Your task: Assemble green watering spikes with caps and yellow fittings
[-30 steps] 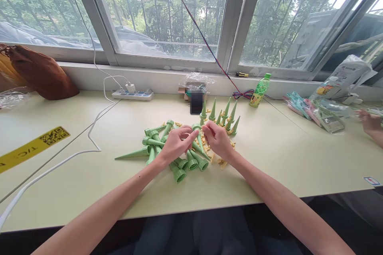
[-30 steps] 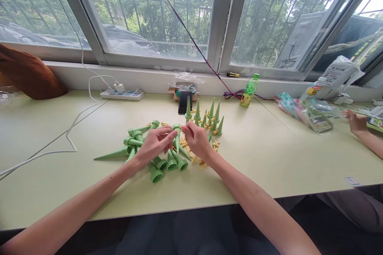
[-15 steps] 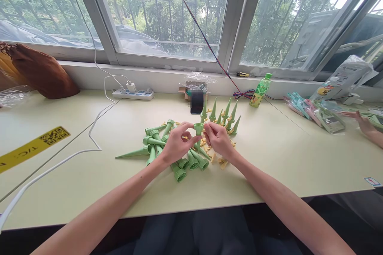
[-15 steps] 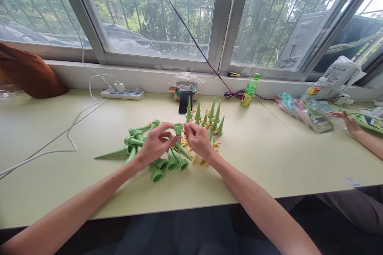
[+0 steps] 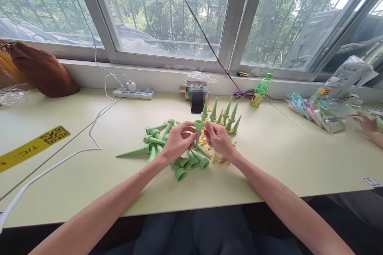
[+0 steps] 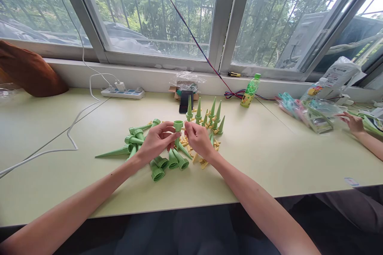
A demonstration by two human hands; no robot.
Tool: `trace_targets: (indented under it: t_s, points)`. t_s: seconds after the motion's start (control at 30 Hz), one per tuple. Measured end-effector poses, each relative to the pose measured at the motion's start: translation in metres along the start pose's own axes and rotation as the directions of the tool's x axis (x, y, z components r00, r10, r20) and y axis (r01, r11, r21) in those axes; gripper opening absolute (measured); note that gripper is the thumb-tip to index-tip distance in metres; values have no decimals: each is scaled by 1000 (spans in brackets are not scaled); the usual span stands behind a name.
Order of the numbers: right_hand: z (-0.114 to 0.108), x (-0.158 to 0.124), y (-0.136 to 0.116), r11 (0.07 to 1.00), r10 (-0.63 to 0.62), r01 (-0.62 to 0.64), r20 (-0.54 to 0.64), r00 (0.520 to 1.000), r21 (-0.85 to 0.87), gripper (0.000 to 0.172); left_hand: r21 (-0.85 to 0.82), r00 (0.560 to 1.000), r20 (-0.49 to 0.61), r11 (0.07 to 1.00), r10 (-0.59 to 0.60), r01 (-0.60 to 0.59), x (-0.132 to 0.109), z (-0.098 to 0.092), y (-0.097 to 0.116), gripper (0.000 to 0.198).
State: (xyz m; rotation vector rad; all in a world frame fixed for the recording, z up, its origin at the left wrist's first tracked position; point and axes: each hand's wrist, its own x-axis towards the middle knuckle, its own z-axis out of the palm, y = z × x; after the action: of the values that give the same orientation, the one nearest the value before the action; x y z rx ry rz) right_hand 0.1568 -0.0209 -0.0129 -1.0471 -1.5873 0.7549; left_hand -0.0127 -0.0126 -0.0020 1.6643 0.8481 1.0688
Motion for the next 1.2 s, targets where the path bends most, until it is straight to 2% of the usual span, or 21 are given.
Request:
trace_targets:
  t_s: [0.1, 0.33, 0.43, 0.5, 0.6, 0.67, 0.73, 0.8, 0.9, 0.97, 1.1, 1.2]
  points:
    - [0, 0, 0, 1000, 7, -7, -6, 1000, 5, 52, 7, 1000, 6, 1000, 14, -14, 0, 0, -1, 36]
    - [-2, 0, 1, 998, 28, -30, 25, 999, 51, 54, 164, 995, -24, 983, 92, -87, -3, -1, -6, 33]
    - [-3, 0, 1, 996, 50, -54, 63, 997, 68, 55, 263, 988, 3, 953, 154, -149, -3, -2, -7, 27]
    - [-4, 1, 1, 995, 51, -58, 79, 996, 83, 56, 365, 963, 24, 895, 268, -258, -3, -4, -8, 22]
    - [-4, 1, 1, 992, 42, -52, 87, 995, 116, 55, 496, 889, 59, 760, 453, -420, -1, -7, -7, 20]
    - [-3, 1, 0, 990, 29, -39, 75, 997, 132, 54, 534, 856, 70, 706, 511, -466, 0, -7, -6, 20]
    - [-3, 1, 0, 991, 15, -20, 42, 999, 131, 53, 535, 850, 54, 703, 525, -468, 0, -6, -5, 20]
    - [-3, 0, -1, 993, 3, -2, -12, 1000, 117, 52, 510, 871, 12, 747, 491, -428, 0, -4, -3, 23]
    - [-5, 0, -2, 998, -30, 36, -113, 993, 53, 50, 416, 924, -63, 852, 376, -318, -1, -2, 0, 27]
    - [-7, 0, -3, 996, -81, 76, -150, 985, -41, 49, 317, 954, -86, 916, 286, -246, -1, -2, 1, 40]
    - [-9, -1, -3, 948, -225, 198, -87, 970, -248, 45, 59, 998, -2, 996, 61, -60, 1, -2, -1, 65]
    - [-9, -2, -2, 903, -299, 283, -1, 954, -323, 41, 15, 995, 82, 999, -48, 47, 1, -2, -5, 66]
